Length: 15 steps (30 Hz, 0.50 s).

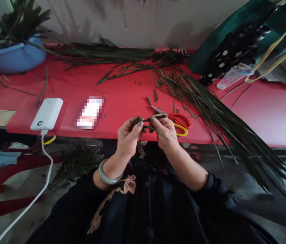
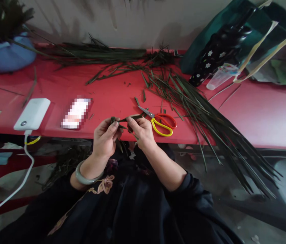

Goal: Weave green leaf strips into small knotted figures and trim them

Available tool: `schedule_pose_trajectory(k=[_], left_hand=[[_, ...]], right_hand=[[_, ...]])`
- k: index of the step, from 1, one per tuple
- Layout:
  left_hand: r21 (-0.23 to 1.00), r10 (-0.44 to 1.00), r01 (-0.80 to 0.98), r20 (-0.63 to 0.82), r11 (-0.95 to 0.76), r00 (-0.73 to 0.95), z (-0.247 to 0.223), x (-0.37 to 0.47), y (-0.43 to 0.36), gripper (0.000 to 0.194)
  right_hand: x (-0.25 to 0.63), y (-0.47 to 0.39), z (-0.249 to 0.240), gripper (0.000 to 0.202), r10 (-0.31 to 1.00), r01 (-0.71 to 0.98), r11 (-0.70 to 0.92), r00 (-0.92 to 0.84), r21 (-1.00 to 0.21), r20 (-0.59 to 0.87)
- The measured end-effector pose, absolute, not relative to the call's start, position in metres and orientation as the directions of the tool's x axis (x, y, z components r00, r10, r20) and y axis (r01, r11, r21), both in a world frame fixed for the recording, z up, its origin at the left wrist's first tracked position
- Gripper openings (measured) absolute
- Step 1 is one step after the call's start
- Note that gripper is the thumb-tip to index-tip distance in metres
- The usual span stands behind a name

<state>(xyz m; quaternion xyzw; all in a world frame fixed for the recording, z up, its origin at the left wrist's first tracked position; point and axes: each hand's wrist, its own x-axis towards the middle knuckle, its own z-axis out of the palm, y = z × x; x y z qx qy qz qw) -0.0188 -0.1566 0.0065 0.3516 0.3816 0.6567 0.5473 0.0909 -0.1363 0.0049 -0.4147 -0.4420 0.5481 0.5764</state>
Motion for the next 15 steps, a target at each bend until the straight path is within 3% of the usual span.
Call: schedule_pose_trajectory(k=[4,11,15], left_hand=[[0.887,0.993,-0.459,-0.015,-0.041,-0.117,0.003,-0.020,-0.153,0.026],[0.922,0.987,-0.388,-0.042,-0.023,-0.157,-0.003,-0.022,-0.151,0.027],[0.957,0.992,-0.287,0.016,-0.052,-0.126,-0.001,-0.021,-0.156,0.026]], right_hand=[[0.093,-0.137,-0.004,0.025,0.998,-0.231,0.050,-0.033,-0.972,0.059],[0.100,-0.149,-0.003,0.017,0.968,0.114,0.244,-0.091,-0.963,0.234],[0.099,-0.150,0.006,0.008,0.939,0.235,0.334,-0.002,-0.913,0.343]])
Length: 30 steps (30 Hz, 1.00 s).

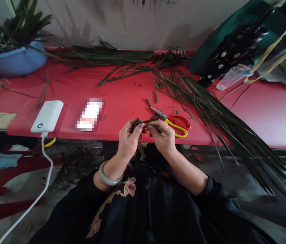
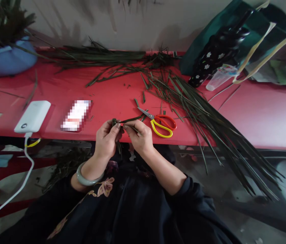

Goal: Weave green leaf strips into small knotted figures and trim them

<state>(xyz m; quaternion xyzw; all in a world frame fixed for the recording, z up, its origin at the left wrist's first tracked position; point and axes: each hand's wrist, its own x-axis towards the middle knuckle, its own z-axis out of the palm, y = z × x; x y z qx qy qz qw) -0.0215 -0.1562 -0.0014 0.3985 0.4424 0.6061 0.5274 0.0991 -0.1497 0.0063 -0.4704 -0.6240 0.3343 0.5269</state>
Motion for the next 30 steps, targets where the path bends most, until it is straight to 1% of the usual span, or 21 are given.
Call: schedule_pose_trajectory(k=[5,8,10,12,14,16,17,19,22,24,27,30], left_hand=[[0.994,0.997,-0.083,0.065,-0.068,-0.041,0.005,-0.023,-0.163,0.023],[0.997,0.997,-0.039,0.061,-0.062,-0.037,0.003,-0.023,-0.165,0.020],[0.995,0.995,-0.063,0.068,-0.073,-0.076,0.000,-0.024,-0.164,0.019],[0.990,0.989,-0.114,0.066,-0.082,-0.134,-0.004,-0.024,-0.163,0.020],[0.982,0.985,-0.176,0.040,-0.070,-0.166,-0.006,-0.024,-0.161,0.021],[0.973,0.989,-0.228,0.011,-0.045,-0.145,-0.008,-0.024,-0.161,0.021],[0.970,0.992,-0.240,0.007,-0.036,-0.122,-0.008,-0.023,-0.161,0.021],[0.972,0.996,-0.232,0.016,-0.037,-0.090,-0.008,-0.021,-0.162,0.021],[0.980,0.991,-0.186,0.041,-0.065,-0.128,-0.009,-0.018,-0.164,0.021],[0.980,0.985,-0.182,0.046,-0.076,-0.163,-0.009,-0.016,-0.164,0.022],[0.975,0.992,-0.215,0.030,-0.056,-0.124,-0.009,-0.016,-0.164,0.026],[0.959,1.000,-0.284,-0.008,0.009,0.006,-0.009,-0.021,-0.163,0.033]], right_hand=[[0.102,-0.146,0.011,0.009,0.934,0.311,0.304,0.091,-0.901,0.347],[0.103,-0.144,0.006,0.009,0.948,0.307,0.253,0.111,-0.917,0.299],[0.101,-0.143,-0.002,0.016,0.957,0.224,0.222,0.137,-0.949,0.256],[0.098,-0.143,-0.010,0.025,0.973,0.087,0.181,0.126,-0.980,0.191],[0.094,-0.144,-0.015,0.031,0.992,-0.060,0.120,0.043,-0.991,0.117],[0.092,-0.145,-0.015,0.033,0.996,-0.153,0.072,-0.046,-0.986,0.080],[0.091,-0.145,-0.014,0.031,0.995,-0.162,0.077,-0.057,-0.984,0.087],[0.092,-0.145,-0.010,0.022,0.989,-0.097,0.143,-0.017,-0.985,0.145],[0.093,-0.144,-0.004,0.014,0.971,0.086,0.231,0.050,-0.969,0.235],[0.094,-0.142,-0.003,0.016,0.975,0.125,0.209,0.053,-0.970,0.217],[0.094,-0.138,-0.004,0.022,0.991,0.063,0.126,0.035,-0.990,0.129],[0.093,-0.134,-0.004,0.030,0.997,-0.051,0.062,0.040,-0.997,0.060]])
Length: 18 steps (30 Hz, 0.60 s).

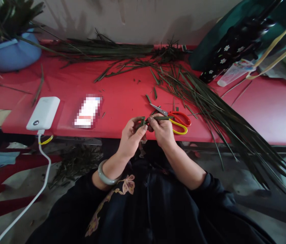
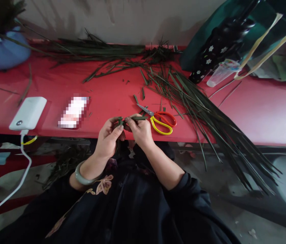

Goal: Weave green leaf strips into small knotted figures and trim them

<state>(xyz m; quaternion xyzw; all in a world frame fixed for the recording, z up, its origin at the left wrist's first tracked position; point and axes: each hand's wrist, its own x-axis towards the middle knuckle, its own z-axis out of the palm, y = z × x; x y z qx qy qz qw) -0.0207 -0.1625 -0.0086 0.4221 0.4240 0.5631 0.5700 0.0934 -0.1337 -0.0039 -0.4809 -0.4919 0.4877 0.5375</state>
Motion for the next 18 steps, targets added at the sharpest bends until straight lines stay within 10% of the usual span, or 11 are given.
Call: schedule_pose_trajectory(k=[11,18], left_hand=[[0.935,0.978,-0.335,-0.053,0.119,0.200,0.001,-0.031,-0.154,0.040],[0.959,0.999,-0.280,0.033,-0.035,-0.015,-0.010,-0.023,-0.156,0.021]], right_hand=[[0.096,-0.128,-0.003,0.038,0.999,-0.139,0.037,0.033,-0.990,0.032],[0.087,-0.132,-0.006,0.034,0.999,-0.138,0.041,-0.017,-0.990,0.044]])
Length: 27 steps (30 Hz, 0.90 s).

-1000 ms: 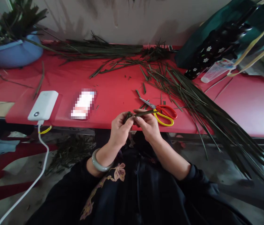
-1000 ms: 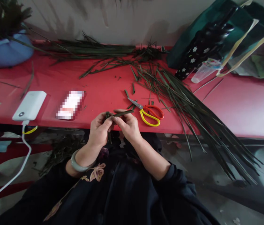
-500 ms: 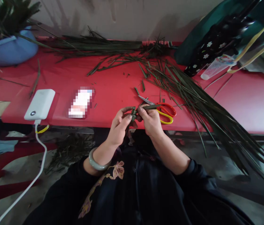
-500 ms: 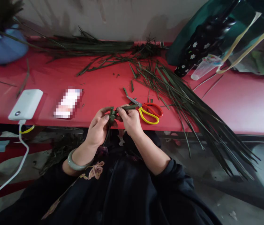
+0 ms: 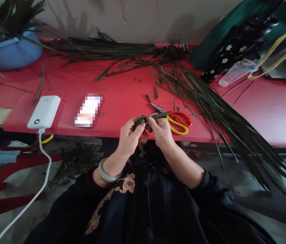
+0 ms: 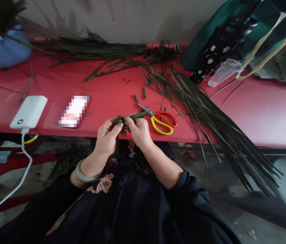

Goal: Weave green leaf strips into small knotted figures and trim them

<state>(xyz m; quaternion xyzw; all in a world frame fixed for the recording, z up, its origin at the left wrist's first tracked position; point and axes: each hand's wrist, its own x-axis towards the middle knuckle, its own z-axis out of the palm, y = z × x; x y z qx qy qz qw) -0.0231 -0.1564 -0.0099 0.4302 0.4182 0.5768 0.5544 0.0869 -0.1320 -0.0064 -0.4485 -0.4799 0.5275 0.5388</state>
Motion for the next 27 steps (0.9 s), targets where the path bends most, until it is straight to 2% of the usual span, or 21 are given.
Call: schedule_pose_trajectory(k=[5,10,13,16,20,24,27], left_hand=[[0.945,0.999,-0.327,-0.006,0.023,0.053,-0.004,-0.026,-0.154,0.028],[0.869,0.988,-0.477,-0.080,0.133,0.130,0.004,-0.030,-0.146,0.033],[0.842,0.974,-0.497,-0.135,0.209,0.181,0.006,-0.033,-0.142,0.033],[0.821,0.951,-0.503,-0.147,0.272,0.274,0.009,-0.035,-0.139,0.038],[0.808,0.888,-0.453,-0.177,0.377,0.424,0.012,-0.036,-0.136,0.043],[0.805,0.872,-0.450,-0.158,0.386,0.464,0.012,-0.031,-0.135,0.034],[0.783,0.872,-0.485,-0.144,0.389,0.468,0.010,-0.025,-0.135,0.029]], right_hand=[[0.093,-0.128,-0.006,0.030,0.997,-0.090,0.067,-0.020,-0.994,0.070],[0.102,-0.122,0.001,0.029,0.988,-0.023,0.143,-0.049,-0.990,0.144],[0.104,-0.118,0.006,0.031,0.984,-0.025,0.166,-0.063,-0.986,0.167],[0.104,-0.110,0.010,0.035,0.984,-0.080,0.153,-0.076,-0.985,0.159],[0.105,-0.091,0.008,0.041,0.991,-0.241,0.070,-0.097,-0.968,0.095],[0.104,-0.081,0.004,0.043,0.990,-0.324,-0.021,-0.137,-0.946,0.024],[0.103,-0.080,0.002,0.043,0.992,-0.363,-0.031,-0.124,-0.931,0.015]])
